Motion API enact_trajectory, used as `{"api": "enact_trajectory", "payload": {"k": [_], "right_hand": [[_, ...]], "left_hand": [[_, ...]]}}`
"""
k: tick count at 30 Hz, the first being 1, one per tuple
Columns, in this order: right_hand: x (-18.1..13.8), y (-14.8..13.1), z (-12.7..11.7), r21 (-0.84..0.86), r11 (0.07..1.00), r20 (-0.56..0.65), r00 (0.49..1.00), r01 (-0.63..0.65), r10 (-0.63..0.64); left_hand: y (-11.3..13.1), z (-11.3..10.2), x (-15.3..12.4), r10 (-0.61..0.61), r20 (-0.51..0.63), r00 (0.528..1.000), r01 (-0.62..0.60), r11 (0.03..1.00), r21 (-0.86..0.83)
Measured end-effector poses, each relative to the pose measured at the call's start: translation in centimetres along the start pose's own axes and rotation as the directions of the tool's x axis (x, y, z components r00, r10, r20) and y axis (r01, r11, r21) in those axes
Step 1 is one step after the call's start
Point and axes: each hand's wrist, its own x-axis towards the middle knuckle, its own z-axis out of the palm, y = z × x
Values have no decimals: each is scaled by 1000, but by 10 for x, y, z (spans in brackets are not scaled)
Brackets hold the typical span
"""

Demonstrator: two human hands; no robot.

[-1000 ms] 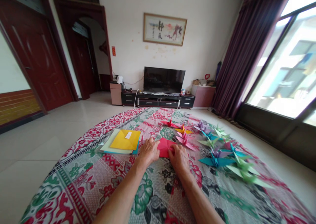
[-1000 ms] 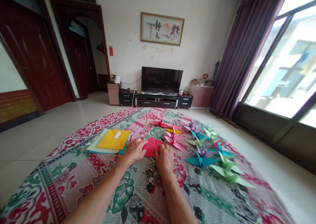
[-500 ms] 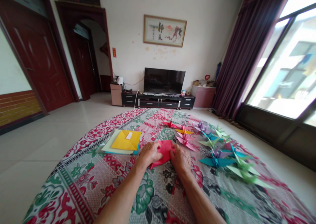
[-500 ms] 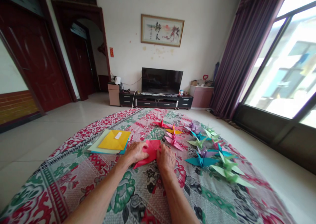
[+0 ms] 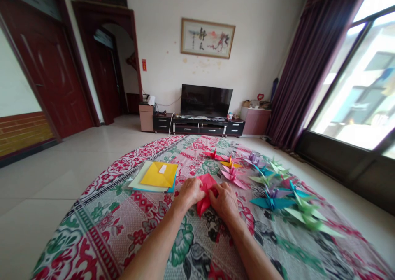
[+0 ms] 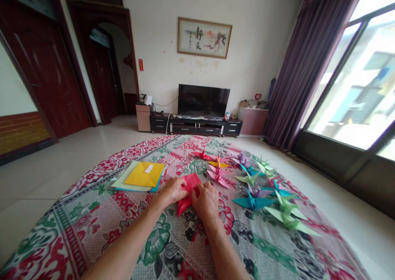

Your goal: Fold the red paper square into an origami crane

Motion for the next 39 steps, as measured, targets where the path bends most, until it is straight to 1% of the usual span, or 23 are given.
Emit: {"api": "enact_trajectory", "payload": {"k": [3, 5, 9, 10, 12, 15, 18, 20, 25, 29, 32, 39], "right_hand": [[1, 2, 2, 12, 1000, -1, 1000, 14, -14], [2, 2, 2, 20, 1000, 14, 1000, 10, -10], [4, 2, -1, 23, 1000, 40, 999, 6, -7], [4, 1, -1, 23, 1000, 43, 999, 9, -10], [4, 1, -2, 24, 1000, 47, 999, 11, -13], [4, 1, -3, 30, 1000, 46, 999, 9, -10], [4, 1, -3, 39, 999, 43, 999, -1, 0], [5, 1, -2, 40, 999, 48, 999, -7, 5], [4, 0, -1, 30, 999, 49, 999, -14, 13], [4, 0, -2, 14, 1000, 49, 999, -14, 13], [4, -1, -3, 12, 1000, 57, 998, -17, 16], [-1, 0, -3, 29, 999, 38, 999, 23, -24]], "left_hand": [[3, -2, 0, -1, -2, 1000, 1, 1000, -14], [6, -5, -2, 2, 19, 1000, -1, 1000, -21], [7, -14, -5, 1, 154, 988, 7, 999, -54], [7, -15, -6, 13, 173, 985, -4, 998, -55], [4, -17, -7, 48, 145, 988, -45, 999, -23], [3, -17, -9, 84, 36, 996, -86, 993, 83], [6, -14, -12, 96, -10, 995, -93, 983, 156], [8, -11, -14, 131, -37, 991, -123, 977, 173], [3, -3, -9, 268, -32, 963, -261, 955, 140], [-2, 1, -5, 306, 3, 952, -304, 944, 127], [-2, 3, -5, 316, -3, 949, -313, 942, 118], [0, 12, -5, 287, -88, 954, -280, 956, 84]]}}
